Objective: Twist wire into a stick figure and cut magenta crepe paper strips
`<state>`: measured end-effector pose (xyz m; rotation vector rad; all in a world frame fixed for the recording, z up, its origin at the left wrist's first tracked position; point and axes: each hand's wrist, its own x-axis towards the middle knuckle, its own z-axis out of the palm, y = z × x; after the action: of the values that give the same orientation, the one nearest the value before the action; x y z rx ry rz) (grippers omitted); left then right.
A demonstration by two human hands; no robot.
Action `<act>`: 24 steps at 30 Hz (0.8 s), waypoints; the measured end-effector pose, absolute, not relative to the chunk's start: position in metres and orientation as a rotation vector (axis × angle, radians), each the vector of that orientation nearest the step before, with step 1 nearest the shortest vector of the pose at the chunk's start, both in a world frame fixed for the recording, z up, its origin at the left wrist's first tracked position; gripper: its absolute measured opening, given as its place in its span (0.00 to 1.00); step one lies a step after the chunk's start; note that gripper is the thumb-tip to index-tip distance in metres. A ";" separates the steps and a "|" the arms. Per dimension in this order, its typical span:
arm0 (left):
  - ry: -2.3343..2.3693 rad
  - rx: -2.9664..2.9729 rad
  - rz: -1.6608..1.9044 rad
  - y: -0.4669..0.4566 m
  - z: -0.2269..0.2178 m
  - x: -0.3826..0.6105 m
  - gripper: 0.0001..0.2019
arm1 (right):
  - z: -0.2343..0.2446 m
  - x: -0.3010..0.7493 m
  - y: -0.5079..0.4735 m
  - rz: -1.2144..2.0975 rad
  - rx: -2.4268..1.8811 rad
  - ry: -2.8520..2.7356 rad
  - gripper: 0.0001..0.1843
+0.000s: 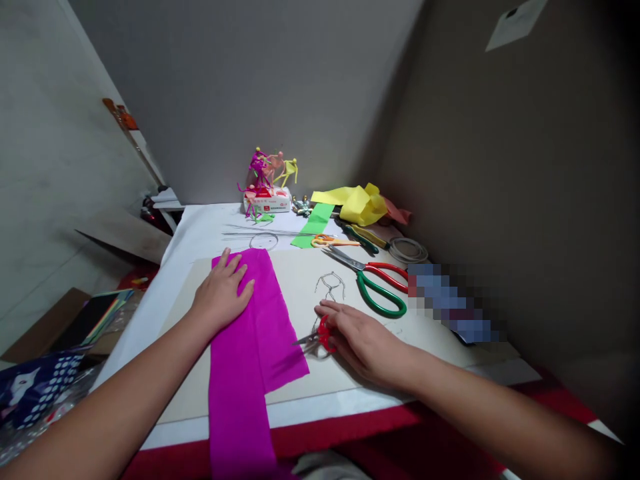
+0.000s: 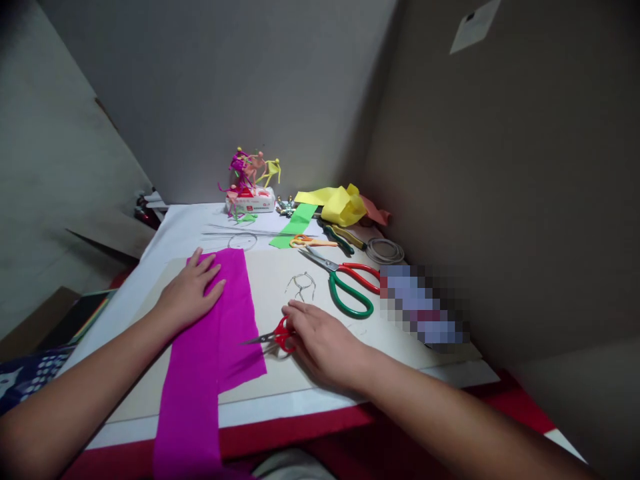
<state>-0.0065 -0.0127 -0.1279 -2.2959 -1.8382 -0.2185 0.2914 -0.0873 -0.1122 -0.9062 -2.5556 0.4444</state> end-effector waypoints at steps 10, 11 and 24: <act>-1.947 -2.286 -0.216 -0.004 -0.135 -0.010 0.29 | -0.109 0.303 -0.082 0.540 -0.854 -2.479 0.17; -1.955 -2.288 -0.214 -0.005 -0.135 -0.010 0.29 | -0.110 0.304 -0.081 0.525 -0.887 -2.447 0.17; -2.011 -2.310 -0.253 -0.005 -0.139 -0.012 0.30 | -0.117 0.305 -0.074 0.431 -1.060 -2.465 0.18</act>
<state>-0.0123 -0.0049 -0.1394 -2.3097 -2.0105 -0.2529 0.3054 -0.0739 -0.1175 -1.0596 -2.4650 0.4314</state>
